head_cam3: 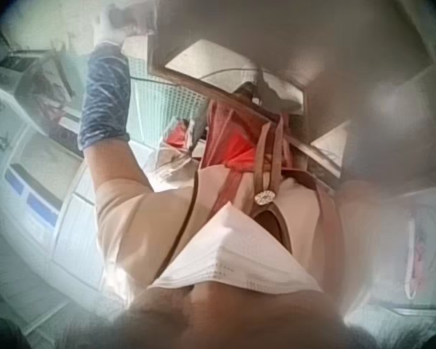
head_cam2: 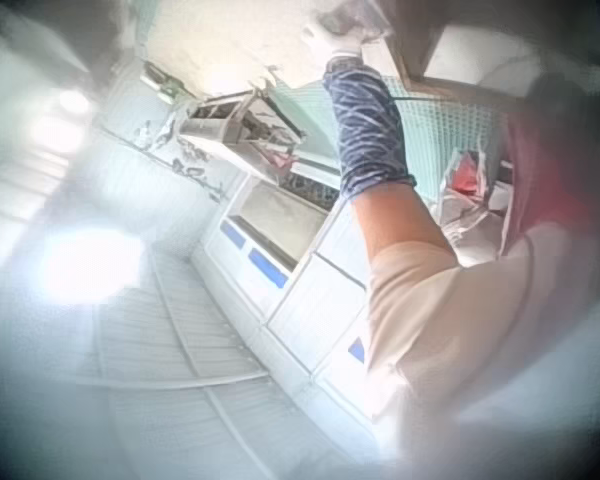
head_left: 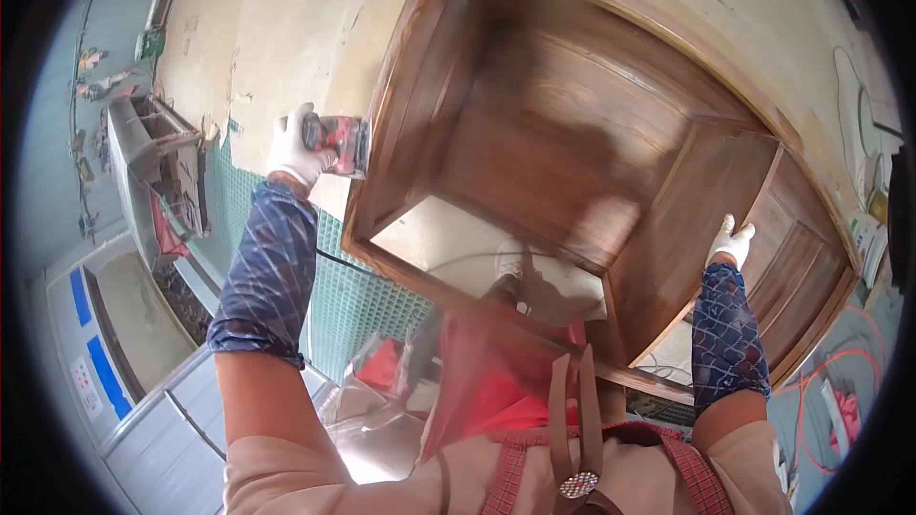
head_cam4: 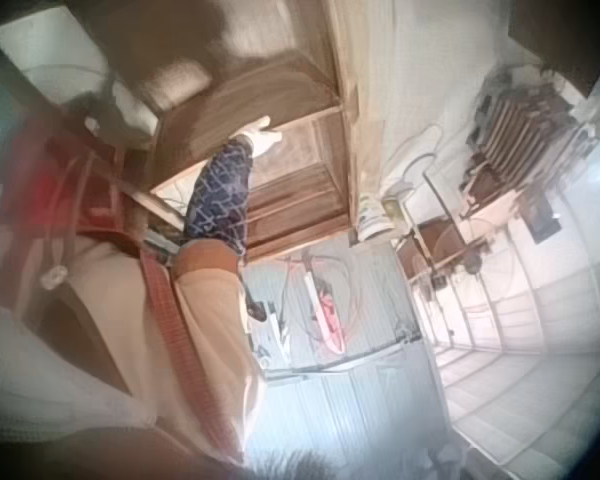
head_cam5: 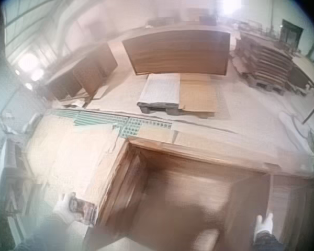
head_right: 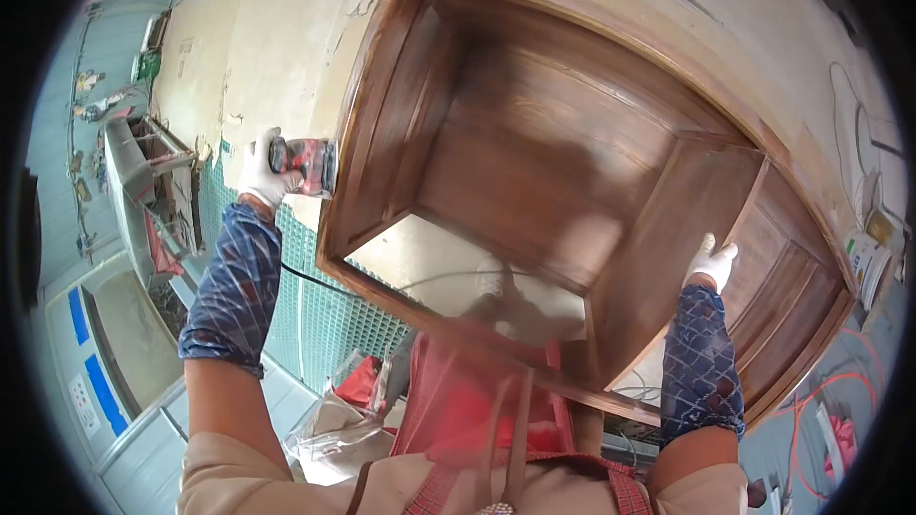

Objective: The person sands the interior of a wooden cabinet using an electric sander. The person then sands the corners and surfaces of the cabinet by hand with a piece of sandpaper.

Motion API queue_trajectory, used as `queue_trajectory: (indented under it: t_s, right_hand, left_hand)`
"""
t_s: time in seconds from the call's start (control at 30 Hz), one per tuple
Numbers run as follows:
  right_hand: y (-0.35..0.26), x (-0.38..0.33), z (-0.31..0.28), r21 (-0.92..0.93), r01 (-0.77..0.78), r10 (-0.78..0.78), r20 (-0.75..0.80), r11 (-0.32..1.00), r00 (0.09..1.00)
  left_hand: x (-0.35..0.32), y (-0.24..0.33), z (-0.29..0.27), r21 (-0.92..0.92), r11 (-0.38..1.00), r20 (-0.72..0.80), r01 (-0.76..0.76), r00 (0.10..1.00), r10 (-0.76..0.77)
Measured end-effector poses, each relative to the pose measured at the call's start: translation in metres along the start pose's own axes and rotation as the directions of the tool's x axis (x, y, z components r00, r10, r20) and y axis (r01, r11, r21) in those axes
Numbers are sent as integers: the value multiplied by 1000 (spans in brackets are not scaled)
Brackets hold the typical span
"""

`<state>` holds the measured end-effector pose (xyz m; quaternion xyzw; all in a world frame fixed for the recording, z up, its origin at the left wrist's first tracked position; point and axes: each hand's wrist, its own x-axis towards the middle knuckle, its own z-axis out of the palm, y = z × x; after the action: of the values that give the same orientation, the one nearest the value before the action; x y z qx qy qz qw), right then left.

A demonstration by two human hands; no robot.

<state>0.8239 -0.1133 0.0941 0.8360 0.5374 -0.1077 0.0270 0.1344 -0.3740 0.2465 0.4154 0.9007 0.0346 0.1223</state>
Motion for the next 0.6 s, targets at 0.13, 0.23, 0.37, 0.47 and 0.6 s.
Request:
queue_trajectory:
  t_s: [0.13, 0.23, 0.37, 0.47, 0.6]
  right_hand:
    - [4, 2, -1, 17, 6, -6, -8, 1000, 1000]
    - [19, 20, 15, 42, 82, -82, 8, 996, 997]
    - [34, 55, 39, -23, 238, -231, 177, 971, 957]
    - [31, 62, 50, 452, 193, -365, 334, 871, 869]
    - [42, 4, 41, 251, 203, -294, 412, 946, 862]
  left_hand:
    - [-119, -35, 5, -34, 955, 109, 294, 951, -289]
    - [-179, -42, -11, 172, 898, 266, 405, 859, -438]
    - [-213, -45, -5, 101, 946, 97, 309, 943, -318]
    - [-217, -34, 34, 64, 998, -8, -2, 1000, 3]
    - [-213, 50, 71, -33, 962, 48, -270, 961, 271]
